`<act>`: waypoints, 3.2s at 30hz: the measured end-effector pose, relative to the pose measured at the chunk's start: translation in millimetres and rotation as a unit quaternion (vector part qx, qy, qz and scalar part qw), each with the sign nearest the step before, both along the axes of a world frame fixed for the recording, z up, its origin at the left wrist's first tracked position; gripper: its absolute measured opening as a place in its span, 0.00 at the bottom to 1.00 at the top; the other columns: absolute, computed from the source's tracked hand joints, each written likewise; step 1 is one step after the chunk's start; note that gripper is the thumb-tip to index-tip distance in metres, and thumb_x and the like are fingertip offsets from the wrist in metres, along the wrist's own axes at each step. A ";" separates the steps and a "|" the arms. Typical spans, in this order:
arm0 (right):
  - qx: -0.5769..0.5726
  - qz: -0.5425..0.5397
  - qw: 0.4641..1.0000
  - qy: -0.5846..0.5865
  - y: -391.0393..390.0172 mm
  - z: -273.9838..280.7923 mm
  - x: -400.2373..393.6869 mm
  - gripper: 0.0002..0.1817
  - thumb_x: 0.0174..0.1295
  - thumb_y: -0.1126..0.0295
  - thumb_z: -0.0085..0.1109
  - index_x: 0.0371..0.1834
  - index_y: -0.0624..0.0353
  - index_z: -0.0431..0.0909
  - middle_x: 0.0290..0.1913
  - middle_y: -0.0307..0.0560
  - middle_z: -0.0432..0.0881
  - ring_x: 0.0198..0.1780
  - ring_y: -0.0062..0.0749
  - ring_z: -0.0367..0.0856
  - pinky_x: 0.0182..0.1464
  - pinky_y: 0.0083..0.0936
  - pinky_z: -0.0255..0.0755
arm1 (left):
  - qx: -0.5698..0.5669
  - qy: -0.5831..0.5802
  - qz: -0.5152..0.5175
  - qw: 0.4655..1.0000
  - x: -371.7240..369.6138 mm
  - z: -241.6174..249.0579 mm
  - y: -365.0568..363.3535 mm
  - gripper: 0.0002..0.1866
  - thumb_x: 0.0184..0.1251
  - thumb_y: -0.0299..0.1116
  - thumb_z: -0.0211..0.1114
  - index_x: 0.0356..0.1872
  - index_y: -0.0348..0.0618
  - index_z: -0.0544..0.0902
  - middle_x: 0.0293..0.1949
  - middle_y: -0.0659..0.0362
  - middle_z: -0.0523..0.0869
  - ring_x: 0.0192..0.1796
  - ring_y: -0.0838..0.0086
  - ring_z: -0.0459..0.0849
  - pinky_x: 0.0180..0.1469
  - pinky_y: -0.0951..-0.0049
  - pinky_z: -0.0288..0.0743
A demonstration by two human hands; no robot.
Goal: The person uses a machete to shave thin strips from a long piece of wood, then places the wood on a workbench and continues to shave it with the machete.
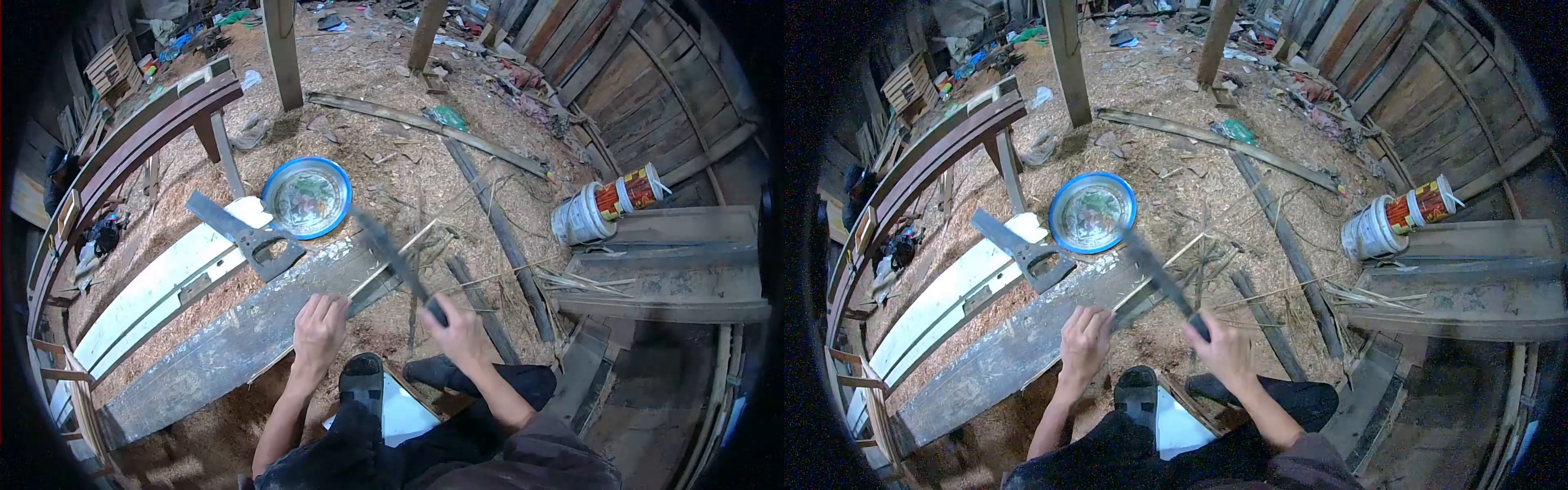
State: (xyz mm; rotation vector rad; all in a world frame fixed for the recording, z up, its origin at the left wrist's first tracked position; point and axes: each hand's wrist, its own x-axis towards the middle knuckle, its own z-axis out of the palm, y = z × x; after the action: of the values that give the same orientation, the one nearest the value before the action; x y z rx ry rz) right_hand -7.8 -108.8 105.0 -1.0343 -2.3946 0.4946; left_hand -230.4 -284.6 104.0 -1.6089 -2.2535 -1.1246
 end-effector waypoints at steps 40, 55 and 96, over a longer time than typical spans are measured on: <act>-0.088 -0.226 0.961 0.134 83.7 -22.1 7.0 0.26 0.76 0.41 0.61 0.44 0.55 0.89 0.25 0.51 0.86 0.27 0.48 0.87 0.32 0.43 0.75 | -0.029 0.019 -0.019 0.999 -11.1 2.5 -0.5 0.07 0.63 0.21 0.74 0.40 0.37 0.86 0.42 0.52 0.89 0.41 0.57 0.86 0.42 0.60 0.81; -0.113 -0.031 0.993 -0.010 -40.5 0.5 4.5 0.33 0.69 0.40 0.69 0.57 0.63 0.88 0.26 0.60 0.87 0.27 0.54 0.90 0.28 0.44 0.78 | -0.092 -0.058 0.033 0.994 -46.2 39.4 -89.0 0.10 0.61 0.22 0.75 0.44 0.40 0.86 0.43 0.52 0.87 0.46 0.54 0.83 0.50 0.57 0.77; -0.025 0.047 0.996 -0.073 0.3 29.8 10.3 0.27 0.72 0.41 0.66 0.55 0.56 0.90 0.29 0.57 0.90 0.29 0.51 0.91 0.32 0.42 0.80 | 0.008 -0.116 -0.068 0.991 -7.9 0.8 32.0 0.13 0.60 0.18 0.76 0.47 0.36 0.92 0.48 0.52 0.92 0.52 0.56 0.87 0.55 0.61 0.84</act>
State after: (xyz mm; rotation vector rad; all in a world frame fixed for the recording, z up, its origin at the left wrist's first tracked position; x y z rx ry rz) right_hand 2.5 -108.5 134.8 -1.0129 -2.5811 0.5304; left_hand -238.3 -252.6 104.8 -1.7298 -2.2919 -1.4279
